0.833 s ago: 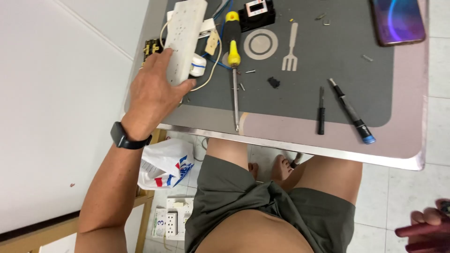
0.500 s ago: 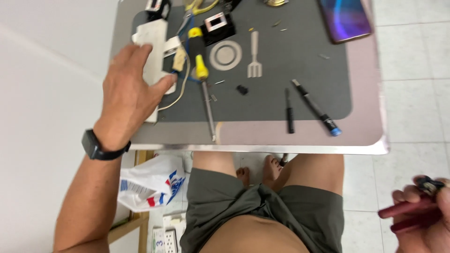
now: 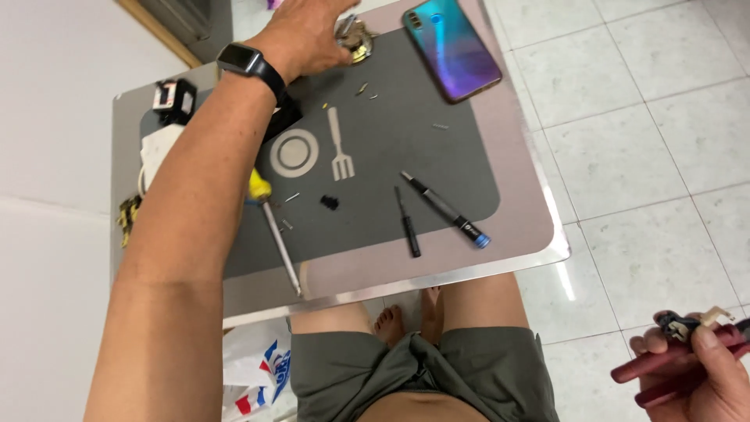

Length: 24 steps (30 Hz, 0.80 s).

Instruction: Using pliers to cut and trim small electrical components during a repair or assembly task.

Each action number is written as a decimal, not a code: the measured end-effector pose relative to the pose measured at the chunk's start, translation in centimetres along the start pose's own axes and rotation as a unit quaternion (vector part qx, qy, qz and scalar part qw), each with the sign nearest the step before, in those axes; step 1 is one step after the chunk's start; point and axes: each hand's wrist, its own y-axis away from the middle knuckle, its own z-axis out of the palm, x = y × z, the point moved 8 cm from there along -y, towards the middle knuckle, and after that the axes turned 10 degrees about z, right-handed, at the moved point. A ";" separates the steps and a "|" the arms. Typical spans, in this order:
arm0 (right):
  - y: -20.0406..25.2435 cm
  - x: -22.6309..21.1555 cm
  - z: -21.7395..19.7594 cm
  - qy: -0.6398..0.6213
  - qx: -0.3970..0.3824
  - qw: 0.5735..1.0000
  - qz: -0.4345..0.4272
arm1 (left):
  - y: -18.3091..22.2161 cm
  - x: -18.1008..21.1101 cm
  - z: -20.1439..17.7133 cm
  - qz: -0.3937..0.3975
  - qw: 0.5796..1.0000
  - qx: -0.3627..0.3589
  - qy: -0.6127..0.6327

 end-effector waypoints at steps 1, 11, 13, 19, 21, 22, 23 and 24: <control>-0.4 0.1 -1.1 0.023 0.016 1.000 -0.002 | -0.6 -0.6 1.4 -0.015 0.999 -0.045 -0.019; -0.8 0.9 -0.5 0.031 0.011 0.998 0.047 | -0.8 -3.0 1.6 -0.148 0.981 -0.068 0.100; -0.6 0.6 0.2 0.033 0.001 0.998 0.044 | 0.3 -1.2 -1.3 -0.172 0.974 -0.061 0.137; 0.6 0.2 0.9 0.034 0.010 0.999 0.038 | 2.3 -0.4 -2.1 -0.126 0.790 0.020 0.600; 1.3 0.2 0.8 0.044 0.015 0.998 0.040 | 3.5 1.8 -2.9 -0.121 0.746 0.020 0.654; 1.8 0.2 0.6 0.032 0.008 0.999 0.039 | 4.0 3.0 -3.4 -0.115 0.734 0.024 0.669; 2.2 0.4 0.4 0.021 0.000 0.999 0.038 | 4.6 4.3 -3.7 -0.109 0.721 0.028 0.684; 2.7 0.3 0.4 0.023 0.005 0.999 0.042 | 5.4 4.2 -3.5 -0.112 0.718 0.025 0.687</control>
